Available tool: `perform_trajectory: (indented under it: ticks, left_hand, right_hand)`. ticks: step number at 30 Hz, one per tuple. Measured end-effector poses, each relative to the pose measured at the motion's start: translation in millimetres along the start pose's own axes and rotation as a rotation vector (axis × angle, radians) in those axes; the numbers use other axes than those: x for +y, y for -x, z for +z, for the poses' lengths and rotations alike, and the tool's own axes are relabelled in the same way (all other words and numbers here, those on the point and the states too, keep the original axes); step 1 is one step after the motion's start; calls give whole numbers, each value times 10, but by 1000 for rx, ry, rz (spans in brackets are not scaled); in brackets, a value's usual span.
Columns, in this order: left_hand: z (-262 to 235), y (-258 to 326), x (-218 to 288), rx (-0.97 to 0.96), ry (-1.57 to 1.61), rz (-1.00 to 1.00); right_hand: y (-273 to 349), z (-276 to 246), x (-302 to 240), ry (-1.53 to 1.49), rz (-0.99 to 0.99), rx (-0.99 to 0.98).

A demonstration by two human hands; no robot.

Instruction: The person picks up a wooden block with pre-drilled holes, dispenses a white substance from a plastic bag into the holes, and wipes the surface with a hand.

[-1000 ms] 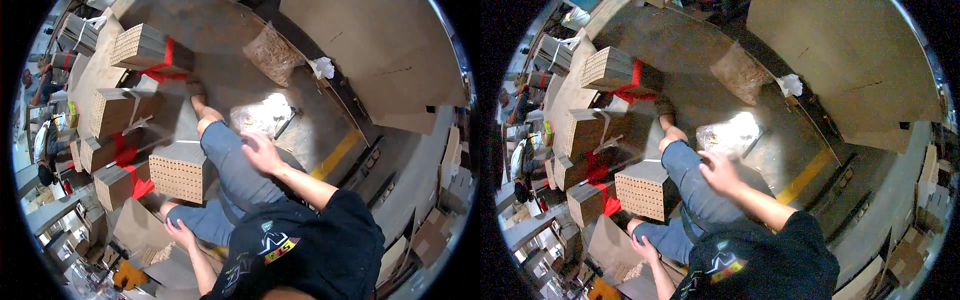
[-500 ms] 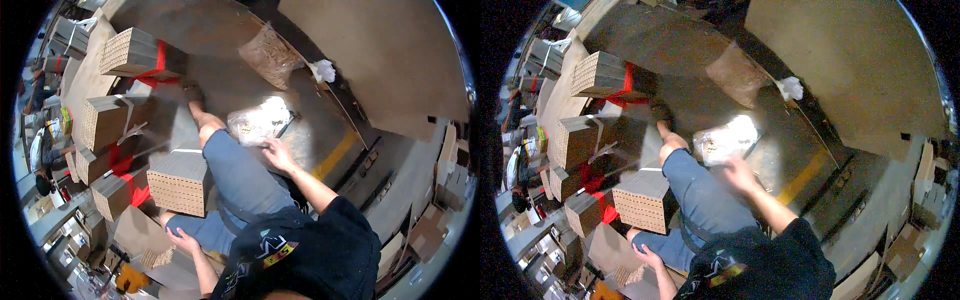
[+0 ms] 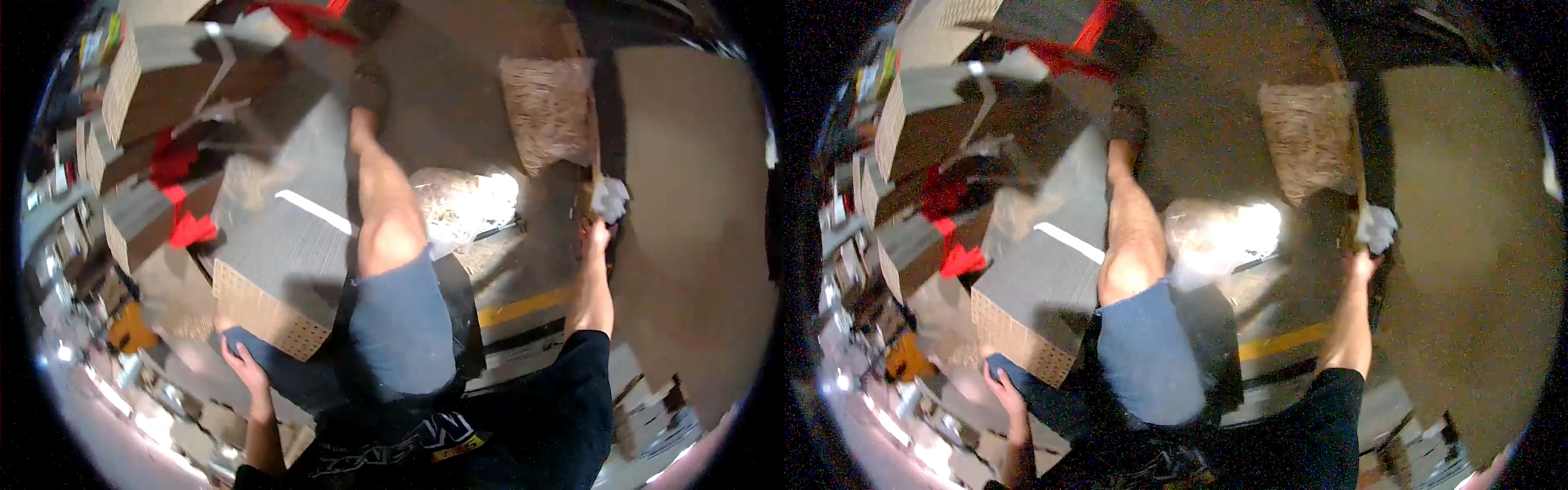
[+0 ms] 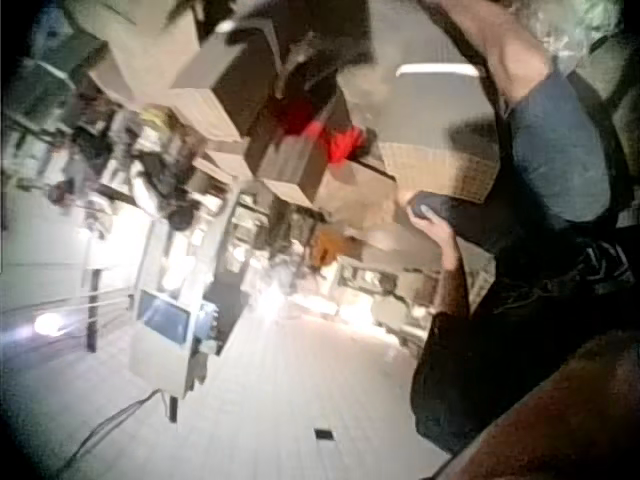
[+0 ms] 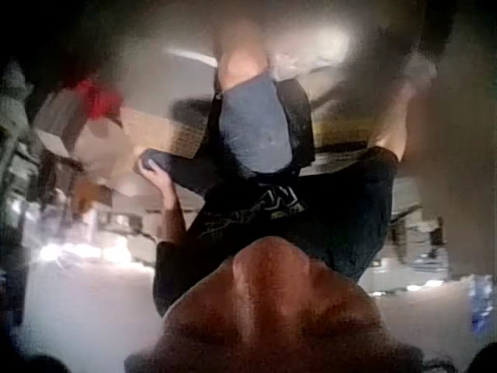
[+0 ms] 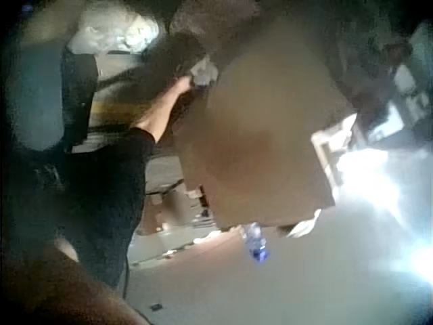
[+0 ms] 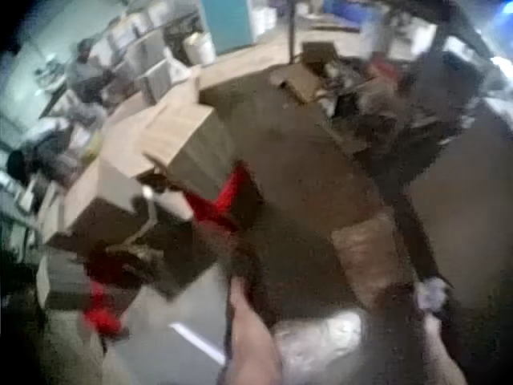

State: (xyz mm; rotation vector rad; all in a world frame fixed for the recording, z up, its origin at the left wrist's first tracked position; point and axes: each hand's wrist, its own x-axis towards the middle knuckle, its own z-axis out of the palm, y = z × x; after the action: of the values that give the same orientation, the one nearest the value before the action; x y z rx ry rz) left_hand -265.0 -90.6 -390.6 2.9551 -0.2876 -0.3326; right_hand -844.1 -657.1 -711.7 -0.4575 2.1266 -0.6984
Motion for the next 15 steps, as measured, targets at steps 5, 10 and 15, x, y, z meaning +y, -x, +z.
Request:
perform_trajectory:
  ticks: [5,10,15]
  left_hand:
    - [89,-161,298,-28,-16,-84]
    - [96,-198,383,-34,-55,-55]
    - [70,-161,348,-6,-74,-72]
  right_hand:
    - [-300,-21,-339,96,135,-193]
    - [-846,-167,175,-89,118,-184]
    - [107,318,579,225,-369,-62]
